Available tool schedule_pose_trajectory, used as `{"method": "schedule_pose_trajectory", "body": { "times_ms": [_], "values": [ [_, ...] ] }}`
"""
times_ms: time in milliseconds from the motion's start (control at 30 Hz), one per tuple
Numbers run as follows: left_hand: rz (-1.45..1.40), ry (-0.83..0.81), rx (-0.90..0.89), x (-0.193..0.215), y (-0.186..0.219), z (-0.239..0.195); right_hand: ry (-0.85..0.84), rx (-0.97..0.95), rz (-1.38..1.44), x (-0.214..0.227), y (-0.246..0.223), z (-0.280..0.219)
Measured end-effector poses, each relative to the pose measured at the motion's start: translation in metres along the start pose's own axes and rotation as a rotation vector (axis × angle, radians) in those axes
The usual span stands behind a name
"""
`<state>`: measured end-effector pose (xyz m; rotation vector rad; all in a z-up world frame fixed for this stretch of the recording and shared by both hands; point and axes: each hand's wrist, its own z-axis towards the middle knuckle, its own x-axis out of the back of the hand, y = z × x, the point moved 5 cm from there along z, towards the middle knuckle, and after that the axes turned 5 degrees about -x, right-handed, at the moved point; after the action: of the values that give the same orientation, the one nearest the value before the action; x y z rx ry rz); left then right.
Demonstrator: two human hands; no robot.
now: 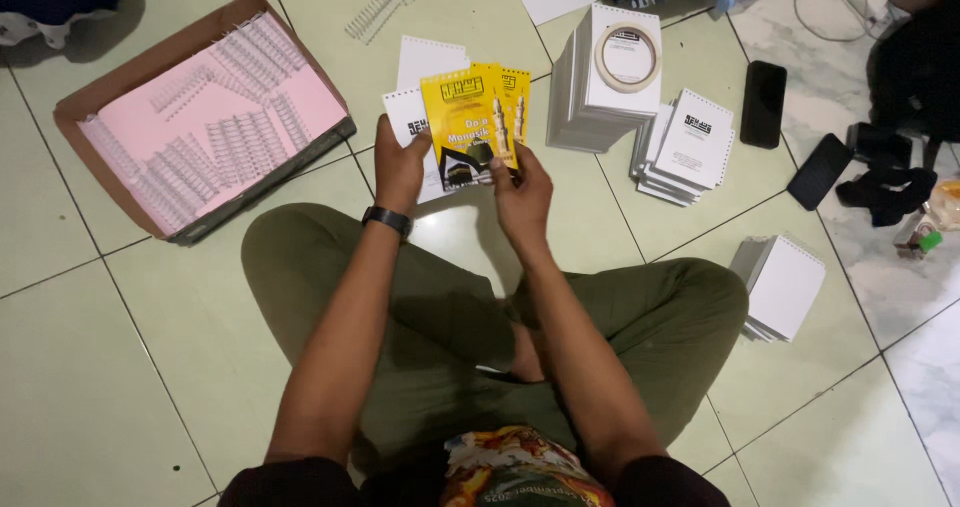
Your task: The person sits on the floor and assembles spiral-bound notebooks by hand. They pick up a stack of white paper sheets, align them, and insert a metal spiral binding wire through the pre-punched holes. After securing the binding, they place the completed notebook onto a growing stack on the floor.
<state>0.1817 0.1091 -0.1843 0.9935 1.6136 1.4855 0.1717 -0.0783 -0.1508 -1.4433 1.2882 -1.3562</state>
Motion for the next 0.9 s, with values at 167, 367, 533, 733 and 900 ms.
{"method": "schedule_pose_trajectory", "body": {
  "times_ms": [167, 367, 533, 733, 900],
  "values": [
    [-0.176, 0.107, 0.164, -0.001, 0.055, -0.022, -0.02, 0.022, -0.23, -0.023, -0.023, -0.014],
    [-0.127, 0.255, 0.016, 0.021, -0.025, 0.02, -0.04, 0.345, -0.664, -0.042, -0.019, 0.028],
    [-0.083, 0.409, 0.035, 0.038, -0.026, 0.027, -0.018, 0.362, -0.603, -0.058, 0.042, 0.153],
    [-0.201, 0.455, 0.066, 0.035, -0.04, 0.032, -0.278, 0.022, -0.963, -0.096, 0.009, 0.192],
    [-0.179, 0.413, 0.127, 0.031, -0.025, 0.03, -0.248, -0.048, -0.714, -0.103, 0.007, 0.194]
  ]
}}
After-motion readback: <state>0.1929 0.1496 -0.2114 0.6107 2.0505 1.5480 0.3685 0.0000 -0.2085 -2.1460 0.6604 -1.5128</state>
